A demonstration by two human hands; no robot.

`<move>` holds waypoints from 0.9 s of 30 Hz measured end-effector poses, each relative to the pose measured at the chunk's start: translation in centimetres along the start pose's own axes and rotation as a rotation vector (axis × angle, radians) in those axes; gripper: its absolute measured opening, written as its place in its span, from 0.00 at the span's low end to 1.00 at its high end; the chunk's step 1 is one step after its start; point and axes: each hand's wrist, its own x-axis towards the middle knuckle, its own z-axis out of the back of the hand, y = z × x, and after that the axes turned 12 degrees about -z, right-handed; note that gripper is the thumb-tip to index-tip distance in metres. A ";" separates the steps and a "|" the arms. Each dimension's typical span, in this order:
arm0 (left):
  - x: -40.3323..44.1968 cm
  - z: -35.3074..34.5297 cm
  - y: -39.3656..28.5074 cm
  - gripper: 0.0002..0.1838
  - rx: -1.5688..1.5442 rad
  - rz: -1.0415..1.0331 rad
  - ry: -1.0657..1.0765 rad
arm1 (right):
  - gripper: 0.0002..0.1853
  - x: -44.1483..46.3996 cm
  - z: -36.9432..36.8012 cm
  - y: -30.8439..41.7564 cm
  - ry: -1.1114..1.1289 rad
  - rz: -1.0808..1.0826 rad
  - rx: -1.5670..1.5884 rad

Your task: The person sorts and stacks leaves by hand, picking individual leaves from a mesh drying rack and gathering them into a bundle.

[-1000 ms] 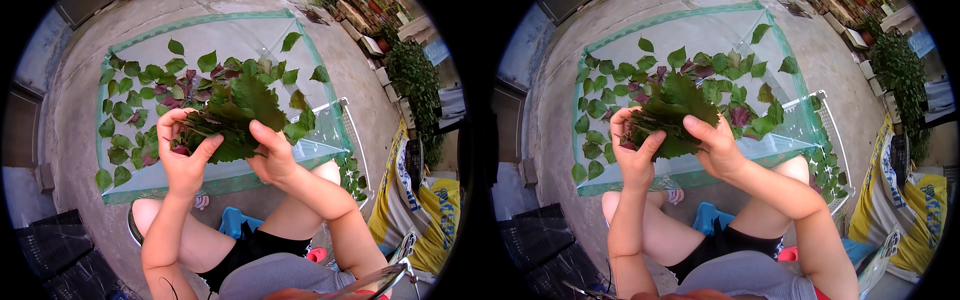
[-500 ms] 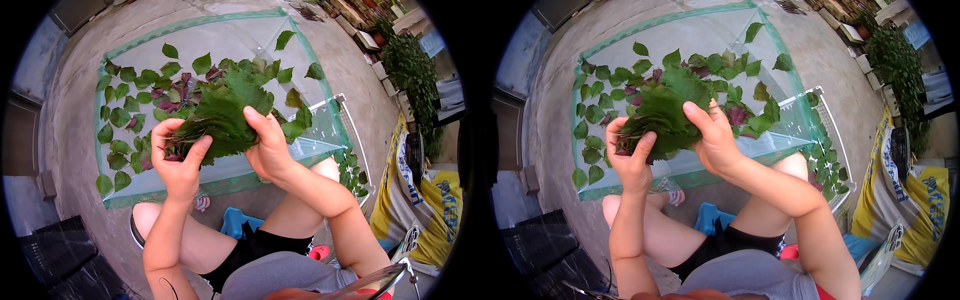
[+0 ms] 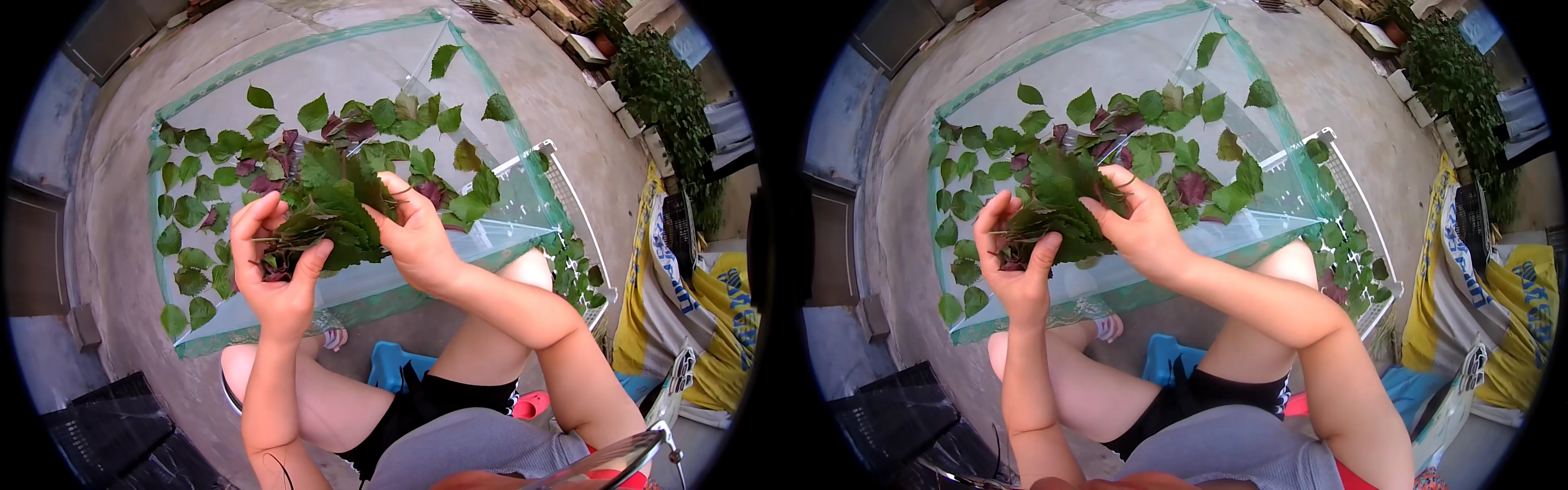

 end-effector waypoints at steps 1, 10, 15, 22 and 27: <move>0.2 -0.1 -0.2 0.33 0.001 0.001 0.002 | 0.11 0.0 0.0 -0.2 -0.001 0.000 0.002; 0.1 0.2 0.3 0.14 0.131 -0.108 0.094 | 0.14 -0.4 -0.4 0.9 -0.051 -0.119 0.147; 0.2 0.3 0.3 0.13 -0.002 -0.099 0.109 | 0.20 -0.3 0.2 1.0 -0.050 -0.120 0.144; 0.1 0.4 0.1 0.13 0.047 -0.116 0.112 | 0.15 -0.3 0.1 1.1 -0.029 -0.105 0.075; 0.3 1.5 -0.2 0.15 -0.094 -0.042 -0.030 | 0.18 0.1 0.8 1.7 -0.076 -0.083 0.037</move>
